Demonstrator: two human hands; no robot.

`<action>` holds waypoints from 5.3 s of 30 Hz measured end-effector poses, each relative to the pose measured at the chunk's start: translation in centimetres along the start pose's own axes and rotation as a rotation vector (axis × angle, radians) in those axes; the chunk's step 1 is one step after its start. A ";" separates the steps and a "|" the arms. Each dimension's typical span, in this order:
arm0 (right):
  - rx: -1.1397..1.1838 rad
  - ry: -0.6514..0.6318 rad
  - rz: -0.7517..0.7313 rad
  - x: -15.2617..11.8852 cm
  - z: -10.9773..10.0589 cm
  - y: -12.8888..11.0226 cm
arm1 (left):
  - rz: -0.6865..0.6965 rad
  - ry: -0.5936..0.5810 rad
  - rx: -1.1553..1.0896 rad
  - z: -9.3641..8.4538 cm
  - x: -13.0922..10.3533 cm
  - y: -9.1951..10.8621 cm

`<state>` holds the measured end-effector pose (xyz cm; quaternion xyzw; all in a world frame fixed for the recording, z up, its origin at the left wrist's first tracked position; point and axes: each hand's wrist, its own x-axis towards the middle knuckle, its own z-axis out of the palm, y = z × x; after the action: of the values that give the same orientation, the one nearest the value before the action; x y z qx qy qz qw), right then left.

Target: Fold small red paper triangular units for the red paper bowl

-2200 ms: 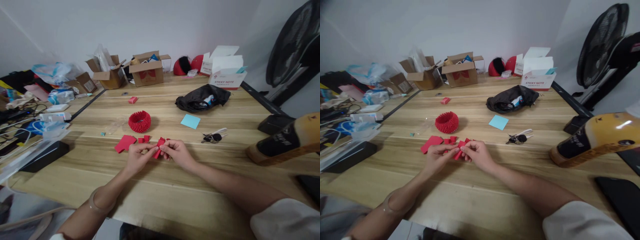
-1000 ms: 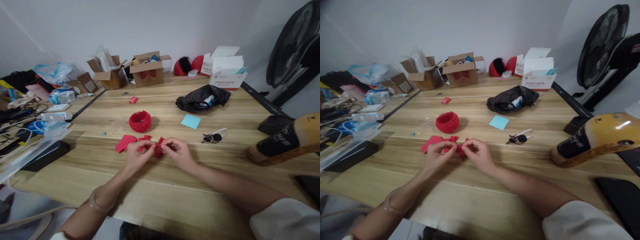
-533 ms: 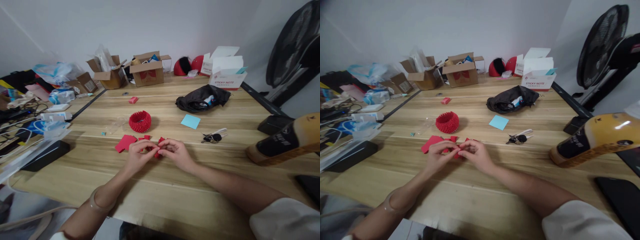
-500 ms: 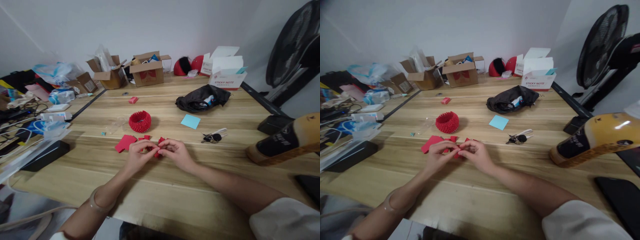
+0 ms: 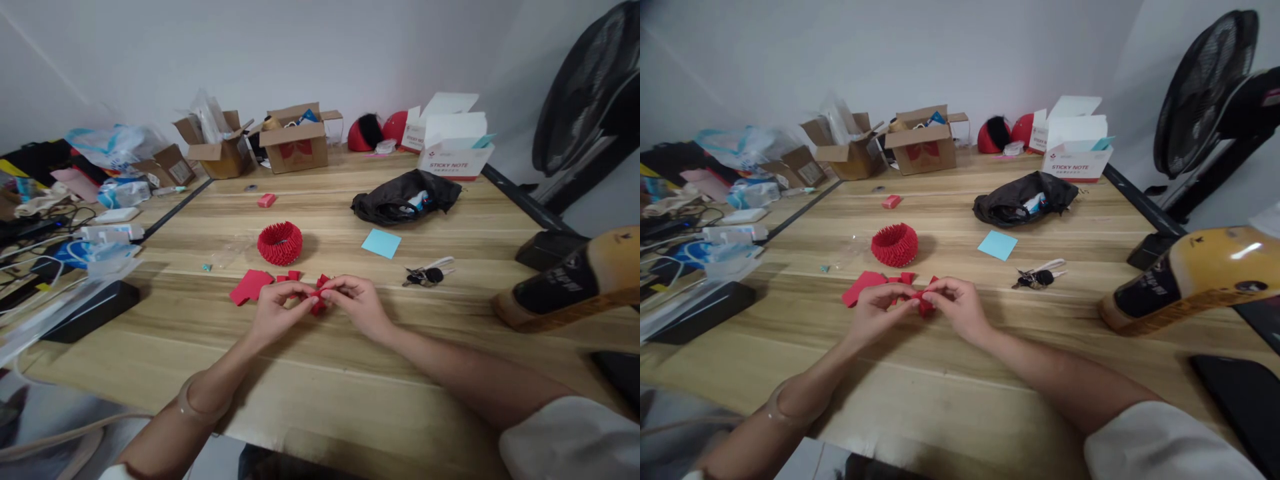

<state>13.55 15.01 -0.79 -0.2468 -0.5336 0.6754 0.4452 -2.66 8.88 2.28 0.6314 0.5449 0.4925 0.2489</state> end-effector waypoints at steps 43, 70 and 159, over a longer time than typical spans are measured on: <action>-0.074 0.092 0.098 -0.2 -0.1 -0.7 | -0.491 -0.068 0.885 -8.5 2.5 -2.8; -0.107 0.056 0.084 -0.2 -0.4 -0.1 | -0.549 0.070 1.020 -8.3 2.8 -0.8; -0.088 -0.121 0.067 -0.1 -0.1 -0.8 | -0.276 0.131 -0.297 1.2 -0.3 0.9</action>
<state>13.92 15.03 -0.02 -0.2428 -0.5801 0.6795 0.3780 -1.14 8.67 2.45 0.4737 0.5625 0.5685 0.3687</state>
